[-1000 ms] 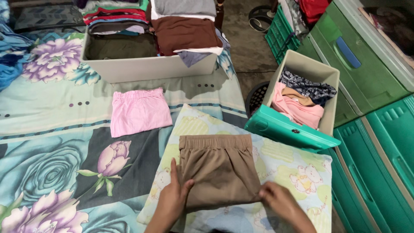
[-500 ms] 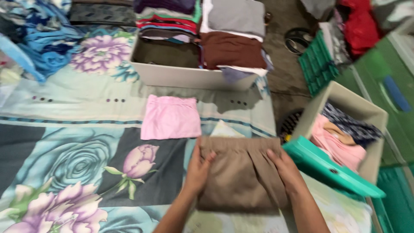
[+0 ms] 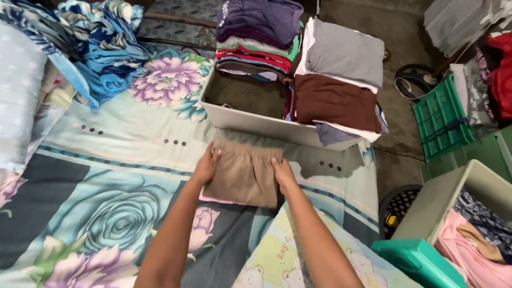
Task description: The person takes various items of clothing from a bed and drawers, folds them by hand, and organizes them into a storage unit.
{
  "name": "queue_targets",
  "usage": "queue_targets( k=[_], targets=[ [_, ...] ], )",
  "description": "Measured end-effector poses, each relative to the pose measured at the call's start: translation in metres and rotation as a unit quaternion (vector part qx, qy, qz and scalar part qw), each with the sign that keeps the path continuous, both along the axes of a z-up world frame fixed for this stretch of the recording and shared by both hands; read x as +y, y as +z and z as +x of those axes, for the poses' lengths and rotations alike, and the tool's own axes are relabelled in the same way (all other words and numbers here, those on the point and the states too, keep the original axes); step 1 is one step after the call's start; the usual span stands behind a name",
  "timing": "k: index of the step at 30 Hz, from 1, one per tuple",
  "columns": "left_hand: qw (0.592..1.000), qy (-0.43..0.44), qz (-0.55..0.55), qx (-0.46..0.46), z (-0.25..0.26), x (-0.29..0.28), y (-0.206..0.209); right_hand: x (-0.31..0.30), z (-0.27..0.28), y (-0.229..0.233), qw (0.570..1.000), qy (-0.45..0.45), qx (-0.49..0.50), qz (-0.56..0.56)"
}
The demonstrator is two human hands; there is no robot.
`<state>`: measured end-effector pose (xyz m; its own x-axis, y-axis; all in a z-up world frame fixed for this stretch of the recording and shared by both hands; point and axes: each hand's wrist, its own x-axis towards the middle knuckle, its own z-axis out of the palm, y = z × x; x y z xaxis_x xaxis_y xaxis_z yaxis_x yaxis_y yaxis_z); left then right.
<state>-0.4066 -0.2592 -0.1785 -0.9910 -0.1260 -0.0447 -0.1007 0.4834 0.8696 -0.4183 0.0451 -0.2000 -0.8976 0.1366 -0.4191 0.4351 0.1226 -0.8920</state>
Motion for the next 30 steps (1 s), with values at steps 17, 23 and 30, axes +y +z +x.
queue_targets(
  k=[17, 23, 30],
  targets=[
    [0.975, 0.121, -0.166, -0.085, -0.015, 0.024, -0.044, 0.002, 0.012, -0.048, 0.948, 0.028, 0.187, 0.257],
    [0.928, 0.132, -0.290, 0.192, 0.026, 0.079, 0.033, 0.049, 0.071, 0.059, 0.905, 0.066, 0.309, 0.284],
    [0.907, -0.084, -0.193, 0.365, 0.084, 0.253, 0.141, 0.170, 0.218, 0.163, 0.837, 0.070, 0.390, 0.377]
  ],
)
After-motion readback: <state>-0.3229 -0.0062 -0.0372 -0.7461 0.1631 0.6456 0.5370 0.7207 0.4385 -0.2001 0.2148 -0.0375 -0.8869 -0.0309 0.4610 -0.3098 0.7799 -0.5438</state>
